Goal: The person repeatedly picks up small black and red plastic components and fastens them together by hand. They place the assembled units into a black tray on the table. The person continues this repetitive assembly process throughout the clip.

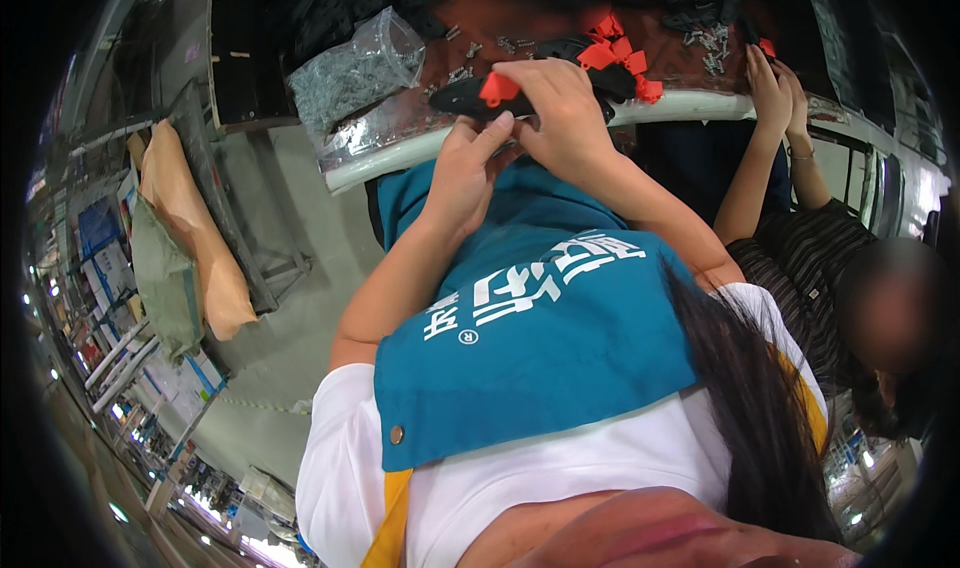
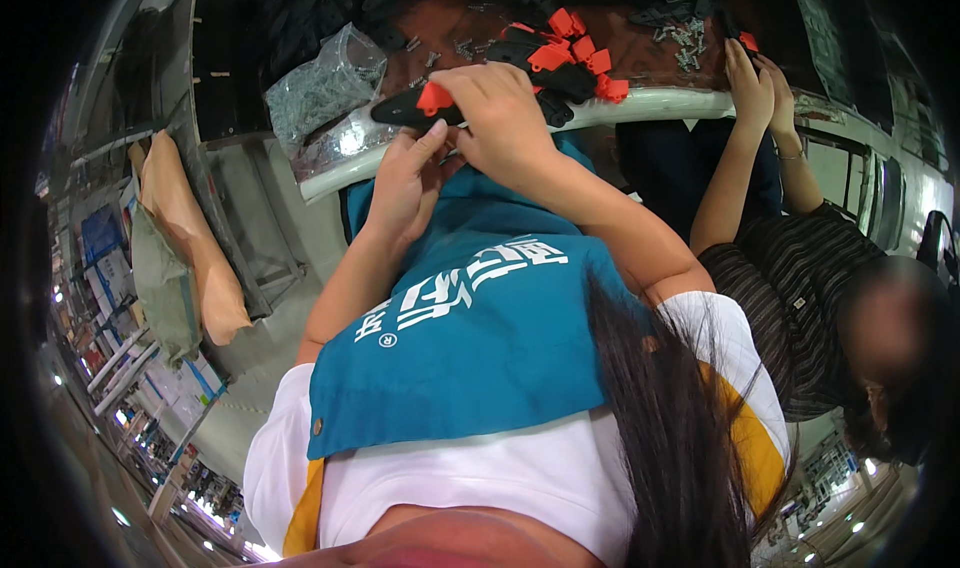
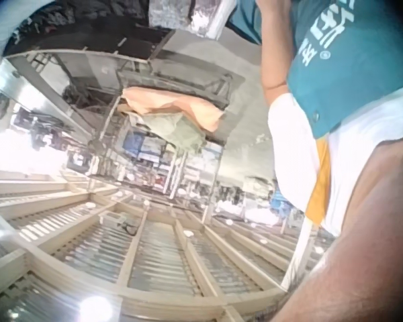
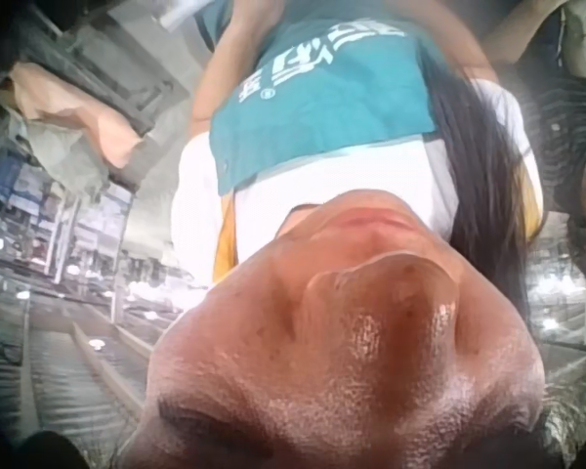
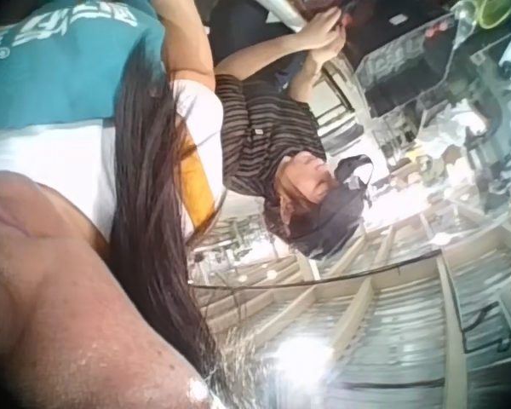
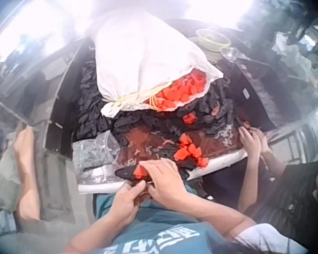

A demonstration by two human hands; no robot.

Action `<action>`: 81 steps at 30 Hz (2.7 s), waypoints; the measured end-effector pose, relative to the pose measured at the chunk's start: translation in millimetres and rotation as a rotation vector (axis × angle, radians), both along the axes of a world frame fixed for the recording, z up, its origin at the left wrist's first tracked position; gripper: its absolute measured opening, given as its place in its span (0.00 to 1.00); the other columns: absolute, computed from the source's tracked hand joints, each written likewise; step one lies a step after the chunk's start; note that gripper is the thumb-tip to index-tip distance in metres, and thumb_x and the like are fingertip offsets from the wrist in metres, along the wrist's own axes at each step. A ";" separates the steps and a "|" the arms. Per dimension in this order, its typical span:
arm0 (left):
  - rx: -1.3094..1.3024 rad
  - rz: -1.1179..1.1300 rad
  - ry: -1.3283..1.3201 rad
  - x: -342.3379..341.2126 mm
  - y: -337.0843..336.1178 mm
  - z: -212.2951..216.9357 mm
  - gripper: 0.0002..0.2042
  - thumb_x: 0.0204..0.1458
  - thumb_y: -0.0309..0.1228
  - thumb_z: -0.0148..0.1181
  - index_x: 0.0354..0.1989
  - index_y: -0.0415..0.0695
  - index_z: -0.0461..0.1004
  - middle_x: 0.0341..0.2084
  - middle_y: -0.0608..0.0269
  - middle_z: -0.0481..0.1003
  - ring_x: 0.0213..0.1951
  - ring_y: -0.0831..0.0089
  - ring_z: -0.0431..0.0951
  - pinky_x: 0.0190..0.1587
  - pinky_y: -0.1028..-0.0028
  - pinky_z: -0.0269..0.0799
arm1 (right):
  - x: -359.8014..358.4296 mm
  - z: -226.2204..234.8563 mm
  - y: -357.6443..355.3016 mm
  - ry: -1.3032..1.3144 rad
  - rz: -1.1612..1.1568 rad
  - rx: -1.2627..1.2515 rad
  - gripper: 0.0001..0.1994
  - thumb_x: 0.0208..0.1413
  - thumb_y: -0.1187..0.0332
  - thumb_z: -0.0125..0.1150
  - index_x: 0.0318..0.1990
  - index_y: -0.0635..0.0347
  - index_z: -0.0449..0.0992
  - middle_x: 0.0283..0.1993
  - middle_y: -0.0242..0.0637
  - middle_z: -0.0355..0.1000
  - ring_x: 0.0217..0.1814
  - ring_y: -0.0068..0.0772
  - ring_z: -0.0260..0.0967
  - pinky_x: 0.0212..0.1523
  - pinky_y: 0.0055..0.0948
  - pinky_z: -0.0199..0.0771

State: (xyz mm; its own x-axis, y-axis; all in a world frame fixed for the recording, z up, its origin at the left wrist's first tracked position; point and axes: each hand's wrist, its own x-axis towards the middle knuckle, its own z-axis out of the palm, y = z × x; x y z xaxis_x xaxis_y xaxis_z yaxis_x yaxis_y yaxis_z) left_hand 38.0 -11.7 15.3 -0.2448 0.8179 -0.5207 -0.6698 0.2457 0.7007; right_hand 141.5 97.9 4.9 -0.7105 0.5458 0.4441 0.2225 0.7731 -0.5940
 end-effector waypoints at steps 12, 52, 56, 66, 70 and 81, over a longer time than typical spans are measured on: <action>-0.102 -0.230 -0.208 -3.5 5.0 -36.5 0.17 0.57 0.29 0.53 0.52 0.36 0.63 0.49 0.48 0.71 0.51 0.62 0.73 0.53 0.68 0.69 | 84.9 -5.2 68.6 -0.120 -0.518 -0.020 0.25 0.42 0.64 0.70 0.48 0.62 0.69 0.46 0.44 0.67 0.51 0.46 0.63 0.51 0.37 0.64; 0.017 -0.021 -0.461 -33.7 -3.9 -29.1 0.19 0.59 0.29 0.43 0.53 0.26 0.61 0.57 0.40 0.63 0.57 0.54 0.68 0.57 0.64 0.69 | -40.4 -44.2 167.9 -0.789 -0.231 0.222 0.09 0.46 0.66 0.57 0.29 0.63 0.77 0.29 0.46 0.75 0.34 0.48 0.75 0.36 0.41 0.75; 0.043 0.075 -0.416 -44.2 -11.3 -25.3 0.20 0.59 0.30 0.43 0.56 0.29 0.61 0.57 0.44 0.64 0.56 0.59 0.69 0.57 0.66 0.69 | -36.8 -15.7 175.6 -0.770 -0.227 0.198 0.09 0.45 0.66 0.58 0.31 0.61 0.78 0.31 0.49 0.75 0.35 0.49 0.74 0.36 0.43 0.74; 0.154 -0.044 -0.286 -32.3 11.6 -10.7 0.20 0.61 0.38 0.44 0.56 0.36 0.64 0.48 0.51 0.73 0.48 0.66 0.75 0.51 0.72 0.71 | -3.0 20.6 116.8 0.187 0.219 -1.200 0.07 0.53 0.69 0.62 0.35 0.62 0.76 0.30 0.31 0.75 0.32 0.23 0.73 0.38 0.21 0.72; 0.186 0.065 -0.082 -34.6 7.4 -1.0 0.15 0.59 0.37 0.50 0.48 0.40 0.70 0.41 0.60 0.76 0.43 0.73 0.76 0.46 0.77 0.71 | -22.8 34.7 75.9 -0.043 0.369 -1.007 0.07 0.53 0.70 0.62 0.37 0.63 0.76 0.29 0.29 0.73 0.32 0.16 0.70 0.39 0.15 0.68; 0.090 0.498 0.178 -67.0 -32.6 -26.7 0.11 0.52 0.26 0.59 0.40 0.46 0.64 0.25 0.73 0.68 0.26 0.85 0.68 0.35 0.78 0.70 | -74.1 -4.3 106.4 -0.358 0.348 0.064 0.05 0.45 0.69 0.59 0.28 0.60 0.74 0.30 0.43 0.73 0.37 0.48 0.70 0.39 0.42 0.69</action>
